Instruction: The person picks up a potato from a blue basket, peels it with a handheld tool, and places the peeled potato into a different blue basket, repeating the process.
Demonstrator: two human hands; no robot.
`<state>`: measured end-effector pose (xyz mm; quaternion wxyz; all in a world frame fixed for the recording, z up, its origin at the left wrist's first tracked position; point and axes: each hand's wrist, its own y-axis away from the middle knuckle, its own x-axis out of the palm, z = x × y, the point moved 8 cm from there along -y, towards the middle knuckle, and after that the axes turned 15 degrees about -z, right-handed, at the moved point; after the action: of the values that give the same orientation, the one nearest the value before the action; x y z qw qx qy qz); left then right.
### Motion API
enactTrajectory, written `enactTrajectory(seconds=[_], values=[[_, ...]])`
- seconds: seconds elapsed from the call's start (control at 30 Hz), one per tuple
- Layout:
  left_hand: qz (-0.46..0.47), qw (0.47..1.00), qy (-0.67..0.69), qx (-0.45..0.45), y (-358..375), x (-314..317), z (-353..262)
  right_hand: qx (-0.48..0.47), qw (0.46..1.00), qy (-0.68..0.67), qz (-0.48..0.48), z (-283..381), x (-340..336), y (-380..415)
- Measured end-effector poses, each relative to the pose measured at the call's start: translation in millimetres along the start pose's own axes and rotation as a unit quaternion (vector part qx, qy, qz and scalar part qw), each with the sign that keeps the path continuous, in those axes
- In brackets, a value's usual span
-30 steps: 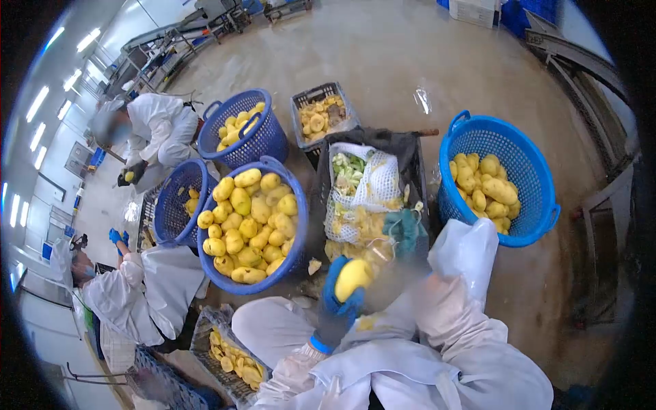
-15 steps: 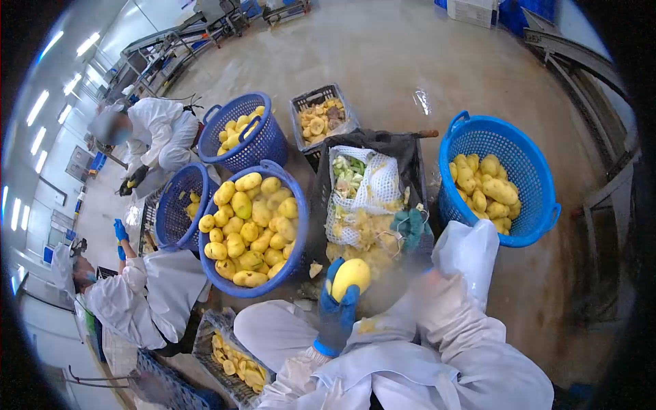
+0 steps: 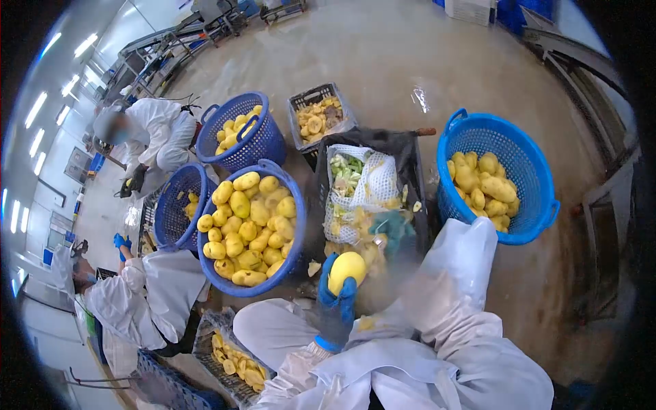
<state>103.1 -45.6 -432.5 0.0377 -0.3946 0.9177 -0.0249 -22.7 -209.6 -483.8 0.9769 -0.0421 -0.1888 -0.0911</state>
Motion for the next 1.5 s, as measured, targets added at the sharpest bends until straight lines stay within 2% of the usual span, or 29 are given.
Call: enactTrajectory(seconds=[0.13, 0.17, 0.2, 0.27, 0.33, 0.4, 0.47, 0.5, 0.6, 0.7, 0.73, 0.8, 0.87, 0.93, 0.97, 1.0, 1.07, 1.13, 1.17, 1.2, 1.23, 1.27, 1.3, 1.33, 1.37, 1.4, 1.43, 1.47, 1.5], values=[[-0.016, 0.997, 0.075, -0.024, 4, -5, 8, 0.148, 0.980, -0.127, -0.045, -3, 4, 2], [-0.016, 0.996, 0.088, -0.031, 2, -1, 8, 0.058, 0.998, -0.011, 0.035, 23, 19, 13], [-0.015, 0.994, 0.099, -0.035, -1, 2, 6, 0.045, 0.998, -0.022, 0.033, 11, 16, 7], [-0.003, 0.955, 0.247, -0.165, 2, 5, 11, 0.022, 0.998, -0.048, 0.028, -26, 13, -10], [0.003, 0.878, 0.384, -0.284, 4, 9, 14, 0.099, 0.991, -0.090, -0.005, -31, -9, -32], [0.039, 0.772, 0.474, -0.422, 16, 8, 28, 0.149, 0.984, -0.093, -0.040, -10, -16, -36], [0.111, 0.648, 0.575, -0.487, 14, 18, 37, 0.127, 0.988, -0.075, 0.047, 12, 6, -21], [0.063, 0.657, 0.541, -0.521, 16, 19, 40, 0.113, 0.987, -0.067, 0.088, 25, 18, -12], [0.094, 0.656, 0.534, -0.525, 18, 27, 49, 0.181, 0.966, -0.106, 0.153, 47, 50, 28], [0.157, 0.631, 0.550, -0.524, 25, 23, 54, 0.129, 0.966, -0.140, 0.173, 24, 60, 16], [0.164, 0.632, 0.550, -0.520, 25, 22, 53, -0.071, 0.991, 0.016, 0.112, 38, 46, -6], [0.134, 0.668, 0.539, -0.496, 19, 20, 35, -0.110, 0.980, 0.116, 0.119, 73, 45, -26], [0.001, 0.748, 0.454, -0.484, 13, 12, 35, -0.030, 0.983, 0.096, 0.154, 86, 54, -22], [-0.033, 0.700, 0.500, -0.510, 9, 20, 47, 0.004, 0.981, 0.054, 0.185, 85, 56, -16], [-0.027, 0.701, 0.511, -0.497, 8, 23, 50, 0.004, 0.978, 0.019, 0.207, 75, 62, -1], [-0.029, 0.747, 0.479, -0.460, 5, 23, 51, 0.006, 0.973, -0.017, 0.230, 65, 66, 10], [-0.038, 0.830, 0.409, -0.376, -1, 21, 50, -0.083, 0.960, 0.024, 0.266, 47, 71, 15], [-0.045, 0.805, 0.424, -0.411, 0, 22, 51, 0.022, 0.977, -0.059, 0.204, 18, 66, -4], [-0.051, 0.793, 0.433, -0.426, -1, 20, 51, -0.125, 0.974, 0.133, 0.133, 38, 55, -27], [-0.028, 0.772, 0.452, -0.446, 0, 21, 54, 0.007, 0.994, 0.061, 0.093, 51, 51, -44], [-0.003, 0.750, 0.471, -0.464, 3, 18, 60, 0.004, 0.996, -0.041, 0.080, 55, 46, -59], [0.020, 0.730, 0.491, -0.475, 5, 14, 66, -0.344, 0.888, 0.279, 0.120, 102, 52, -53], [-0.010, 0.724, 0.477, -0.497, 8, 14, 81, -0.066, 0.992, 0.074, 0.084, 67, 31, -77], [-0.040, 0.718, 0.463, -0.518, 11, 13, 96, -0.401, 0.858, 0.295, 0.125, 109, 45, -65], [0.032, 0.853, 0.350, -0.386, 5, 7, 120, -0.425, 0.834, 0.330, 0.122, 115, 42, -66], [0.072, 0.965, 0.143, -0.206, 1, -1, 143, -0.272, 0.917, 0.258, 0.138, 93, 27, -82], [0.048, 0.997, -0.018, -0.052, 0, -10, 165, -0.097, 0.979, 0.135, 0.115, 70, 10, -95], [0.045, 0.993, -0.105, 0.043, -20, -7, 120, 0.049, 0.997, 0.023, 0.053, 46, -10, -104], [0.027, 0.972, -0.192, 0.135, -40, -5, 73, 0.076, 0.997, 0.019, 0.027, 30, -21, -112]])
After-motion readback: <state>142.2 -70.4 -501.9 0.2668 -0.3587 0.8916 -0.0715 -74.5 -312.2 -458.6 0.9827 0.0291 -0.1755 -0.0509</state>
